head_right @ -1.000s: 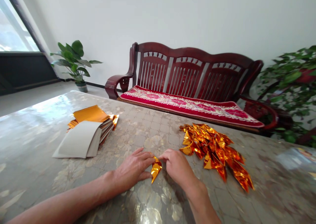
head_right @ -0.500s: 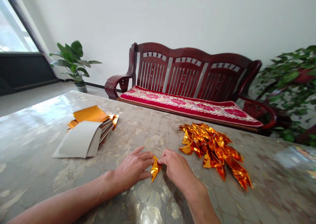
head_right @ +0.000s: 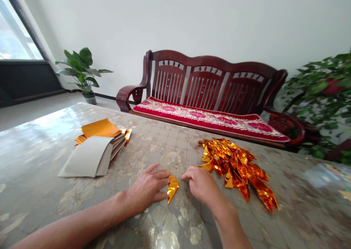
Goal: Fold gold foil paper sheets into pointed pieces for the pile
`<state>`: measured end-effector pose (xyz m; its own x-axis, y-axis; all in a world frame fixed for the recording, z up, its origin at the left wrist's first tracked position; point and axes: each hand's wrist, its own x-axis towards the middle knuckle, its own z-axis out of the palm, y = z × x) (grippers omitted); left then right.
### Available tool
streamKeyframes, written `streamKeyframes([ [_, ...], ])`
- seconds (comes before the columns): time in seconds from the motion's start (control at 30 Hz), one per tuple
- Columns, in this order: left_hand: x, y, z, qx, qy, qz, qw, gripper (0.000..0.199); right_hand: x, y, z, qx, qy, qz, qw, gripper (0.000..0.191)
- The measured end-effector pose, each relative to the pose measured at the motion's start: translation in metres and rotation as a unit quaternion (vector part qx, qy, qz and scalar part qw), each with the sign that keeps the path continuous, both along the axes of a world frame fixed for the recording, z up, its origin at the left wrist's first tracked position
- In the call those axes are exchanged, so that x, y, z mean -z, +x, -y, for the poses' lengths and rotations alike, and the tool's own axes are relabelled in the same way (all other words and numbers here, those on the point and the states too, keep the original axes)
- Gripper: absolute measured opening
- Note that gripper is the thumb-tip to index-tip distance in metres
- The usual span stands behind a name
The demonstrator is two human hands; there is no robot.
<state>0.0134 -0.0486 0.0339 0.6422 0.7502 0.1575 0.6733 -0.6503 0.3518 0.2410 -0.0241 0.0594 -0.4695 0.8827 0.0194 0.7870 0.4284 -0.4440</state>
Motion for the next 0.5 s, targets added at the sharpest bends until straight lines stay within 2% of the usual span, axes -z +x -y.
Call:
streamKeyframes([
  [0.13, -0.003, -0.001, 0.001, -0.004, -0.002, 0.01, 1.0, 0.028, 0.001, -0.016, 0.003, -0.039, -0.011, -0.047, 0.998, 0.021],
  [0.3, 0.005, -0.004, -0.003, -0.024, 0.003, 0.043, 0.999, 0.034, 0.008, -0.025, 0.006, -0.023, -0.025, -0.048, 0.998, 0.015],
  [0.4, 0.01, -0.01, -0.007, -0.073, 0.013, 0.055, 0.996, 0.033, 0.01, -0.024, 0.006, -0.033, -0.02, -0.062, 0.997, 0.015],
  [0.5, 0.007, -0.014, -0.002, -0.139, 0.02, 0.057, 0.988, 0.031, 0.011, -0.024, 0.006, -0.027, -0.024, -0.074, 0.997, 0.016],
])
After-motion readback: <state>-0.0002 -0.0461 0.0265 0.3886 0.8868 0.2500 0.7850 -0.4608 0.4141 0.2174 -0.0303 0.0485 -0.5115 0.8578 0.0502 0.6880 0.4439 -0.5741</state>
